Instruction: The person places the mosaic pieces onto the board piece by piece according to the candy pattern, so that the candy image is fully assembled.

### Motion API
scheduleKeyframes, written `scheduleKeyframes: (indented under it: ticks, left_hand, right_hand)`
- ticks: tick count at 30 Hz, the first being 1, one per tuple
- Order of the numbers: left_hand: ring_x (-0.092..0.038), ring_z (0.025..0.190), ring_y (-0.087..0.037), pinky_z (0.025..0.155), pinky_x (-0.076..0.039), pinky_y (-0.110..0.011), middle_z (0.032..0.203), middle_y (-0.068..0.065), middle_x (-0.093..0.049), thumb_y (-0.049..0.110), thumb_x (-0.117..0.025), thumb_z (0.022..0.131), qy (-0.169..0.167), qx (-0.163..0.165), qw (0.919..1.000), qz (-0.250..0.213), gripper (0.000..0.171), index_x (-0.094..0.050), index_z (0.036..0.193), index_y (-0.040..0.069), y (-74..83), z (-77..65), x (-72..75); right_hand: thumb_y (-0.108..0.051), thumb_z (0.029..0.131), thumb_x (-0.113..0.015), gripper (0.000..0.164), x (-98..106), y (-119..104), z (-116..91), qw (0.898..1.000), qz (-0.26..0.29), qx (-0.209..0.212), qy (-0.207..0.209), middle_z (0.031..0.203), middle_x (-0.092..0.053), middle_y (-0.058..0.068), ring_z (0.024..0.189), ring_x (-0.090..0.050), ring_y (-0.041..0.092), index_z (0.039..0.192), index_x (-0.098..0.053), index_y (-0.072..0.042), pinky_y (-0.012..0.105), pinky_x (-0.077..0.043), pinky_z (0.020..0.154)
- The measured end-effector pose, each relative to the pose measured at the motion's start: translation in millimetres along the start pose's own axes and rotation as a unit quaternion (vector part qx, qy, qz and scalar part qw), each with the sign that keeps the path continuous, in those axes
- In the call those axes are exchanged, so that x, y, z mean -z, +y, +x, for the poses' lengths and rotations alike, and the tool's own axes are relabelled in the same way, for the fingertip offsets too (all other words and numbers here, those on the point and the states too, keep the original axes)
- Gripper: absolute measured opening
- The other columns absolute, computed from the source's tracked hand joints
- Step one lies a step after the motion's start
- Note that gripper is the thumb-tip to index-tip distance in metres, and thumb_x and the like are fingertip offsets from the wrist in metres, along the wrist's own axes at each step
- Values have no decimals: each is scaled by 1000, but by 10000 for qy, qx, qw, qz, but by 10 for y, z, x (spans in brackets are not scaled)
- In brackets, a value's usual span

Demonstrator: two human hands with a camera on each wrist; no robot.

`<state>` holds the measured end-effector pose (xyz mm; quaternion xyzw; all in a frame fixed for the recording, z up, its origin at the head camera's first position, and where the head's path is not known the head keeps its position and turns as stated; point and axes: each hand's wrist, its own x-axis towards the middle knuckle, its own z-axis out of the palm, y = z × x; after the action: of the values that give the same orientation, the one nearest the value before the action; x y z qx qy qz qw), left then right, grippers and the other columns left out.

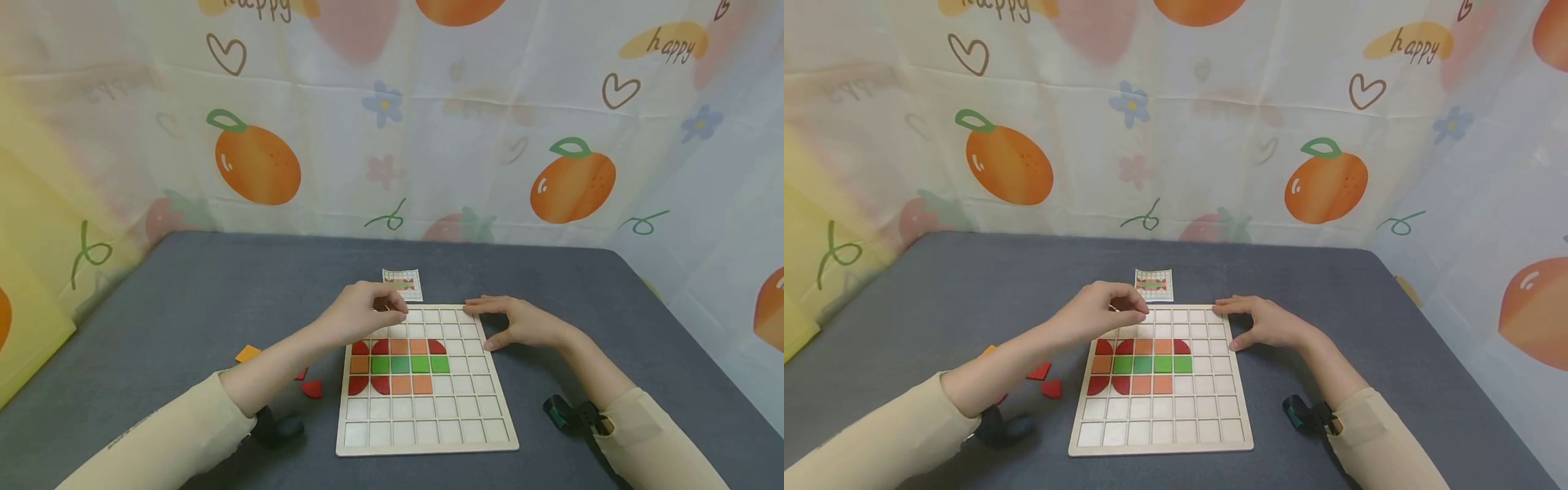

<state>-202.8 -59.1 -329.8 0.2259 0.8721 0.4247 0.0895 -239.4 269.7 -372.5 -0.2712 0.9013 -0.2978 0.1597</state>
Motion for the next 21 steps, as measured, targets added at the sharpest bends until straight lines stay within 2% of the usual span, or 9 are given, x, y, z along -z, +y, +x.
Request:
scheduleKeyframes:
  ticks: [7,13,16,21]
  left_hand:
    - [-63,86,-12,78,-51,-30,96,0,-72,20,-67,93,-337,146,9991,221,15,-72,104,11,-346,-253,325]
    - [-67,102,-15,88,-55,-33,108,-2,-73,25,-68,93,-708,269,9964,381,20,-72,108,13,-638,-441,623]
    - [-66,103,-16,87,-54,-31,109,-3,-73,27,-69,92,-879,366,9949,333,22,-72,108,11,-780,-516,720]
    - [-63,93,-13,80,-53,-22,106,-7,-70,24,-76,86,-1440,439,9886,36,30,-69,109,7,-980,-596,819]
  right_hand:
    - [-32,78,-82,75,-7,14,-12,10000,28,-10,-4,157,-41,14,151,-18,46,144,-52,-13,70,-18,116]
    - [-32,78,-82,75,-9,14,-14,10000,81,-22,-15,157,-41,14,151,-17,46,144,-52,-13,70,-17,116]
    - [-31,78,-82,74,-10,7,-11,10000,77,-25,-14,157,-41,14,151,-17,46,144,-52,-13,70,-18,116]
    - [-32,78,-82,74,-8,-2,-3,10000,53,-41,6,157,-42,14,151,-18,46,143,-53,-13,70,-18,116]
